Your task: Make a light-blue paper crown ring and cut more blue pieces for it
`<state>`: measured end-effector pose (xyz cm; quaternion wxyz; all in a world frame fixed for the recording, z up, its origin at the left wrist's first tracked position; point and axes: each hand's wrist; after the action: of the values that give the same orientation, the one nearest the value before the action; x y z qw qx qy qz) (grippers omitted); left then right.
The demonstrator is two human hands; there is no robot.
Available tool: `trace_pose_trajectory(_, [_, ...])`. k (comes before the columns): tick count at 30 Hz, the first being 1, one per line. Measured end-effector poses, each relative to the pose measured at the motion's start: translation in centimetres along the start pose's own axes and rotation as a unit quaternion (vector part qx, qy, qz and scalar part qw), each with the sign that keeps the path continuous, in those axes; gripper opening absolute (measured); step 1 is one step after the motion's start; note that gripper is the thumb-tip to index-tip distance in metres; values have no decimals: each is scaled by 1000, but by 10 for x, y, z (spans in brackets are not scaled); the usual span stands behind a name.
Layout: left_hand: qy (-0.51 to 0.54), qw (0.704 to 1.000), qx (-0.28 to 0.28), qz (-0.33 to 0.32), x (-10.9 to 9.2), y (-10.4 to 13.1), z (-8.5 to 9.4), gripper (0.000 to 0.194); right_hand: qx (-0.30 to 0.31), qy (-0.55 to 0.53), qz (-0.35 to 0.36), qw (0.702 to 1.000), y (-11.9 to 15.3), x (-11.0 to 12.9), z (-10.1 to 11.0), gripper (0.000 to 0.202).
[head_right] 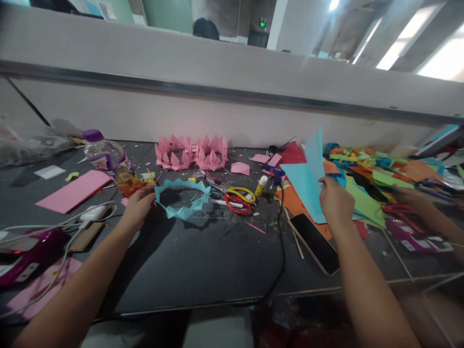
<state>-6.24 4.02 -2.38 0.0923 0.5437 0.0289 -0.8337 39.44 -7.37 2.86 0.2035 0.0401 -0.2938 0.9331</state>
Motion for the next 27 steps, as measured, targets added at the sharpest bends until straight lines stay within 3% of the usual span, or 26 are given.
trace_pose_trajectory(3, [4,1000,9,17,2,1,0,46,-42,-32,52,997,-1,15,10,39])
trace_pose_trajectory(6, [-36,997,-62,-6,1,4,2,43,-130,-76,123,981,5,37,28,34])
trace_pose_trajectory(8, [-59,991,-103,-56,-3,8,4,38,-201,-126,198,951,18,56,44,26])
trace_pose_trajectory(10, [-57,988,-89,-112,-9,16,5,37,-254,-188,254,914,38,77,62,13])
trace_pose_trajectory(11, [-43,988,-48,-137,-12,22,3,40,-276,-221,259,899,51,87,70,6])
trace_pose_trajectory(13, [20,978,109,-176,-16,34,-2,50,-320,-329,218,861,81,105,78,11])
trace_pose_trajectory(15, [119,933,285,-185,-17,47,-8,62,-377,-423,165,807,110,117,75,21])
trace_pose_trajectory(16, [157,904,355,-178,-16,52,-11,65,-379,-467,106,792,124,121,70,25])
trace_pose_trajectory(18, [220,858,440,-146,-15,60,-14,60,-262,-566,-1,782,148,125,54,24])
trace_pose_trajectory(20, [271,831,474,-108,-16,62,-11,59,-158,-613,-106,766,164,126,37,26])
trace_pose_trajectory(23, [318,825,462,-66,-21,57,-2,56,-23,-618,-207,758,177,123,22,34])
trace_pose_trajectory(27, [347,851,391,46,-27,49,3,28,120,-605,-243,748,179,113,18,40])
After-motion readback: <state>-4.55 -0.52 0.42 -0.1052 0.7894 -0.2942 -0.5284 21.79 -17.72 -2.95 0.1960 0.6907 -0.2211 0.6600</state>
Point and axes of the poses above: each hand's wrist, its own y-axis away from the middle knuckle, its own z-axis out of the back of the hand, x = y × z, and after that the axes turned 14 degrees about -y, right-handed
